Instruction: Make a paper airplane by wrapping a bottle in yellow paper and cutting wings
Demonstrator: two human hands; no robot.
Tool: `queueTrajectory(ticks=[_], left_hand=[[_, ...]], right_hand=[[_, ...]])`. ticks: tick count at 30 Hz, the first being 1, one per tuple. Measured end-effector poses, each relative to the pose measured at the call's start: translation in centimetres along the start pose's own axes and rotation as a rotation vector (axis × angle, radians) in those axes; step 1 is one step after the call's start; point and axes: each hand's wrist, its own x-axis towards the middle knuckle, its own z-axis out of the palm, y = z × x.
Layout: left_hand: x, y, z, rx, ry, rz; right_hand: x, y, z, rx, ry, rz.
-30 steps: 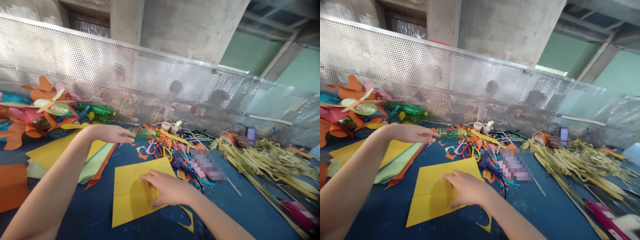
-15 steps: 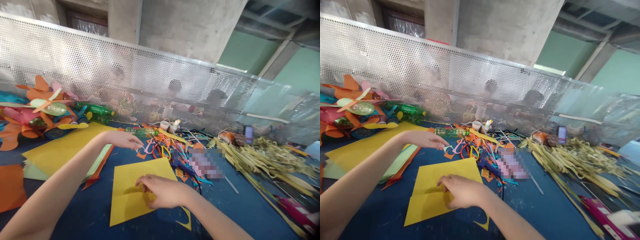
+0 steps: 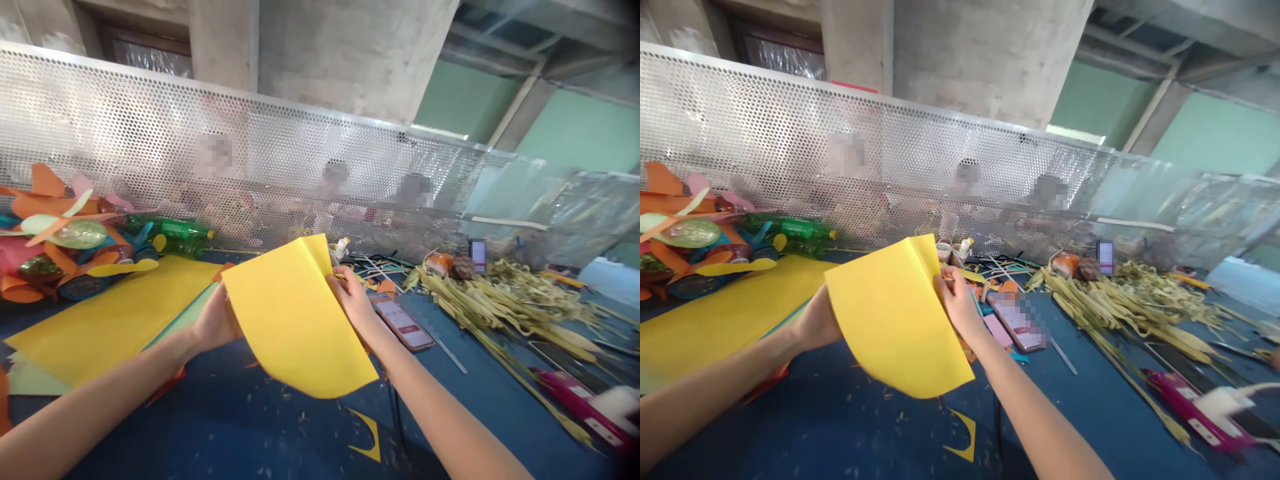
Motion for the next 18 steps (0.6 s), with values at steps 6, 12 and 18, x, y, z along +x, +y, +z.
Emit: queueTrajectory(ticks=[6, 12, 18], left_hand=[[0.5, -1.0, -0.2, -0.204, -0.126, -0.204], [0.6, -2.3, 0.1, -0.028, 0.046, -0.143], [0.5, -2.3, 0.9, -0.190, -0.006, -0.079]], right_hand=[[0.4, 2.9, 0.3, -0.215, 0.214, -0.064], [0.7, 3.4, 0.2, -0.208, 0.265, -0.042], [0.9, 3.8, 0.5, -0.087, 0.188, 0.014]])
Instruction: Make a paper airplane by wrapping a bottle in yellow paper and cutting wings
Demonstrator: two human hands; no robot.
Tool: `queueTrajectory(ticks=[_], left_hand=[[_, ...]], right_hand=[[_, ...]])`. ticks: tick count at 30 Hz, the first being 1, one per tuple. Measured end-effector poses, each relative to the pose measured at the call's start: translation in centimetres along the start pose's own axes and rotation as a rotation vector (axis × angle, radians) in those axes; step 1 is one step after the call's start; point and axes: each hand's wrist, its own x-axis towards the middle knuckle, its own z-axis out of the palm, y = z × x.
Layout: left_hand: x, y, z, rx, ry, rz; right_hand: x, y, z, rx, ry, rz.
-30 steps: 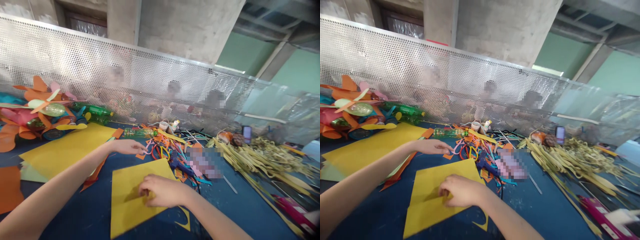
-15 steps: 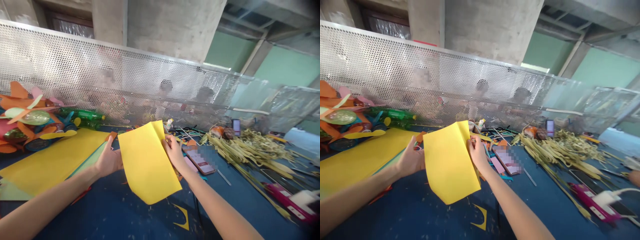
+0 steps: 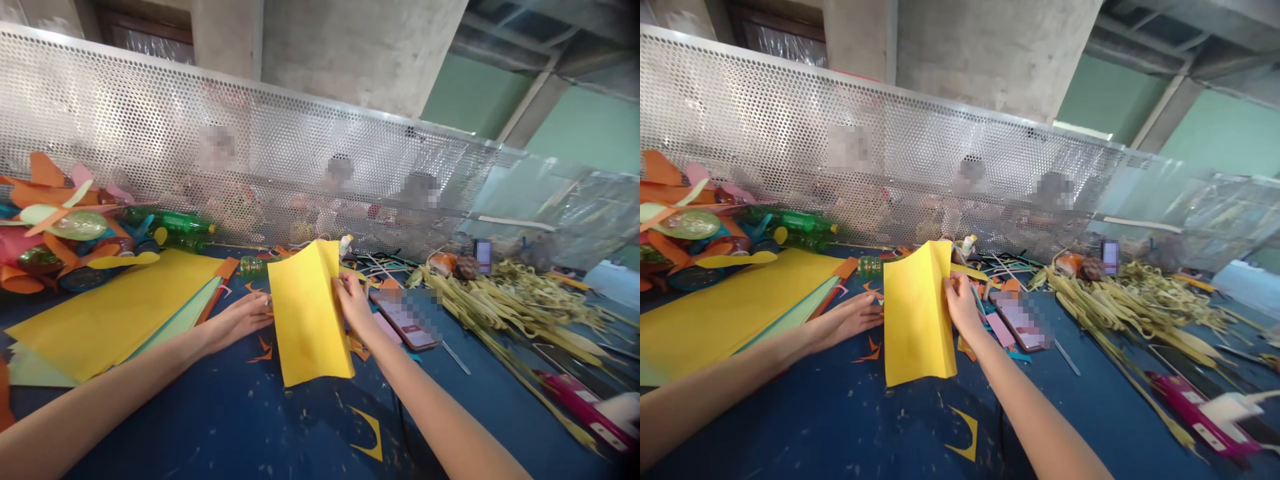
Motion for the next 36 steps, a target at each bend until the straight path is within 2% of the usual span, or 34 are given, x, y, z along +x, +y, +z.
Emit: queueTrajectory(ticks=[4, 8, 11, 14, 16, 22, 26, 31, 36], left_hand=[[-0.4, -0.3, 0.9, -0.050, 0.004, -0.070], [-1.0, -0.7, 1.8, -0.119, -0.065, -0.115], [-1.2, -0.9, 1.9, -0.114, -0.008, -0.152], [-0.9, -0.8, 1.2, -0.102, 0.094, -0.151], [-0.6, -0.8, 0.5, -0.065, 0.153, -0.130], [0.5, -1.1, -1.0, 0.029, 0.266, -0.112], [0.8, -0.7, -1.6, 0.042, 0.305, -0.113], [1.1, 0.1, -2.3, 0.068, 0.359, -0.047], [1.3, 0.6, -2.8, 0.086, 0.406, -0.046]], right_hand=[[-0.8, -0.9, 0.6, 0.187, -0.120, 0.056], [-1.5, -1.9, 1.0, 0.369, -0.200, 0.084], [-1.5, -2.2, 0.9, 0.232, -0.157, 0.032], [-1.2, -2.1, 0.4, -0.017, -0.025, -0.093], [-0.9, -1.7, 0.0, -0.126, 0.049, -0.127], [-0.2, 0.2, 0.0, -0.106, 0.101, -0.039], [-0.1, 1.1, 0.5, -0.052, -0.020, 0.061], [-0.9, 0.8, 1.0, -0.033, -0.221, 0.116], [-0.9, 0.5, 1.3, -0.169, -0.232, 0.082]])
